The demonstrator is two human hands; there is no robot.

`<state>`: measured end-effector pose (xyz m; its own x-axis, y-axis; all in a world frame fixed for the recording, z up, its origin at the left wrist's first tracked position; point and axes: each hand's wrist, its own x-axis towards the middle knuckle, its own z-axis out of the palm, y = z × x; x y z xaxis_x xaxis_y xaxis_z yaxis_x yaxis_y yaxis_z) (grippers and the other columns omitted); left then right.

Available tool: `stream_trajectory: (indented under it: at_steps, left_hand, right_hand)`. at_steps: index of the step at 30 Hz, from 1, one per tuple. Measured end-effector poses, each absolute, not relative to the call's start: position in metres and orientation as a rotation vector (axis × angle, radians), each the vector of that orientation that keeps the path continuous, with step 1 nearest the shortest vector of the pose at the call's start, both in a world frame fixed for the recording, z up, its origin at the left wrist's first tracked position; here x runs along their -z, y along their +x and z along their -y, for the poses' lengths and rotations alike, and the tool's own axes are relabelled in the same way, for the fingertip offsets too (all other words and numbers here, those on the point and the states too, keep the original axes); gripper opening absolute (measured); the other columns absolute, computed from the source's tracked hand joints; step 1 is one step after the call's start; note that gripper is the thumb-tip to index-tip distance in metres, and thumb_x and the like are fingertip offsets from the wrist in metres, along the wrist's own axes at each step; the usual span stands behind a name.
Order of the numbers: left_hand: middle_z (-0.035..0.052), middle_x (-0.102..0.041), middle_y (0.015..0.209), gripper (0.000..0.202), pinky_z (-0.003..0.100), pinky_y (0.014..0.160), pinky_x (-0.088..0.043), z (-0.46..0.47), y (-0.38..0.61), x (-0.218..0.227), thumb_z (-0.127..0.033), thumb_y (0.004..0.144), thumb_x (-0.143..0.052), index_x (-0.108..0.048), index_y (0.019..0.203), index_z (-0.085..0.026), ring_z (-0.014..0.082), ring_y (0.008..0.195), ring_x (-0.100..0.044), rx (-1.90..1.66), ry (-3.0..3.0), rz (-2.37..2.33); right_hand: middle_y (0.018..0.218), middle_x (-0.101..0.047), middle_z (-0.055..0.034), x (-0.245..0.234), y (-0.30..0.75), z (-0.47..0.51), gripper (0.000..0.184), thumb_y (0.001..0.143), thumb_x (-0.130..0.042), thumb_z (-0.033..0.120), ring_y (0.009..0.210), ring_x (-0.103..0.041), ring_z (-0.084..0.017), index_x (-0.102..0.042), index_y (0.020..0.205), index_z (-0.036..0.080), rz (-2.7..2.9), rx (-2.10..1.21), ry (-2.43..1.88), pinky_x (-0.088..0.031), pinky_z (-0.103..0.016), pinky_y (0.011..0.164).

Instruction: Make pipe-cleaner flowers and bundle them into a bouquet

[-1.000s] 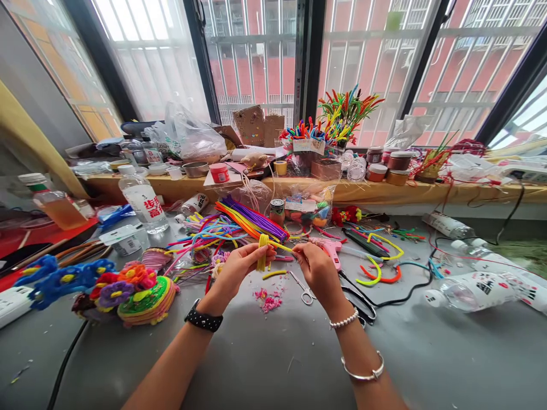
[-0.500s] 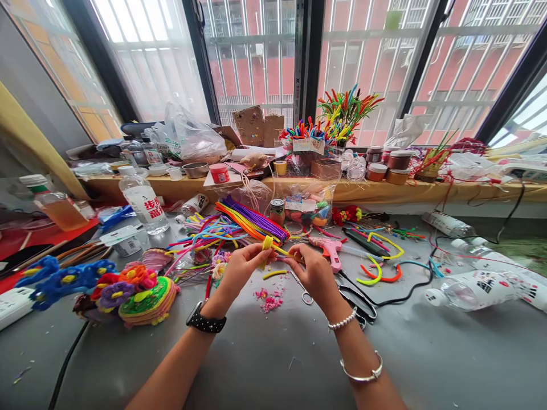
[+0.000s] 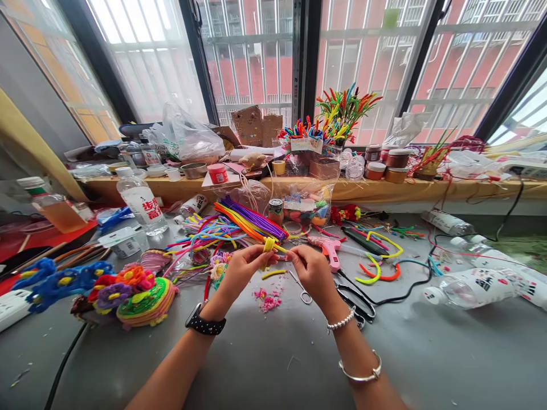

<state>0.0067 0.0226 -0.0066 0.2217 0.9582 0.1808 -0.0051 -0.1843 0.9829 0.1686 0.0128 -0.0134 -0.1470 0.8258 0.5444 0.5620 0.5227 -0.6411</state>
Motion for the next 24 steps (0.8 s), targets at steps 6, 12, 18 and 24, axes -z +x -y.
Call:
stream_trajectory:
  at_steps: [6, 12, 18, 24]
  left_hand:
    - [0.0052, -0.066, 0.074, 0.025, 0.029, 0.069, -0.048, -0.022, 0.008, 0.007, -0.033, 0.068, -0.056, -0.063, 0.080, -0.012, 0.0189, 0.073, -0.061, -1.176, 1.504, -0.960]
    - [0.0041, -0.065, 0.076, 0.025, 0.027, 0.067, -0.048, -0.019, 0.012, 0.007, -0.033, 0.068, -0.056, -0.063, 0.082, -0.014, 0.0190, 0.074, -0.060, -1.168, 1.533, -0.960]
    - [0.0037, -0.064, 0.074, 0.027, 0.025, 0.063, -0.048, -0.018, 0.014, 0.006, -0.036, 0.069, -0.054, -0.063, 0.082, -0.014, 0.0185, 0.072, -0.060, -1.143, 1.629, -0.990]
    - [0.0034, -0.064, 0.068, 0.025, 0.023, 0.060, -0.046, -0.018, 0.013, 0.009, -0.034, 0.069, -0.054, -0.065, 0.075, -0.013, 0.0166, 0.065, -0.058, -1.129, 1.784, -1.079]
  right_hand:
    - [0.055, -0.050, 0.0010, 0.010, 0.167, -0.011, 0.026, 0.082, -0.038, 0.032, 0.044, -0.045, -0.010, -0.054, 0.070, 0.016, 1.777, -0.530, -1.179, -0.036, -0.021, 0.043]
    - [0.066, -0.057, -0.0027, 0.012, 0.165, -0.012, 0.019, 0.080, -0.042, 0.029, 0.058, -0.051, -0.013, -0.054, 0.073, 0.016, 1.855, -0.387, -1.134, -0.042, -0.023, 0.052]
    - [0.083, -0.058, -0.0076, 0.014, 0.162, -0.010, 0.021, 0.078, -0.045, 0.022, 0.074, -0.053, -0.018, -0.051, 0.096, 0.014, 1.836, -0.103, -1.174, -0.046, -0.029, 0.064]
    - [0.087, -0.058, -0.0088, 0.016, 0.157, -0.009, 0.027, 0.079, -0.040, 0.015, 0.084, -0.052, -0.021, -0.048, 0.105, 0.014, 1.942, 0.069, -1.103, -0.043, -0.034, 0.074]
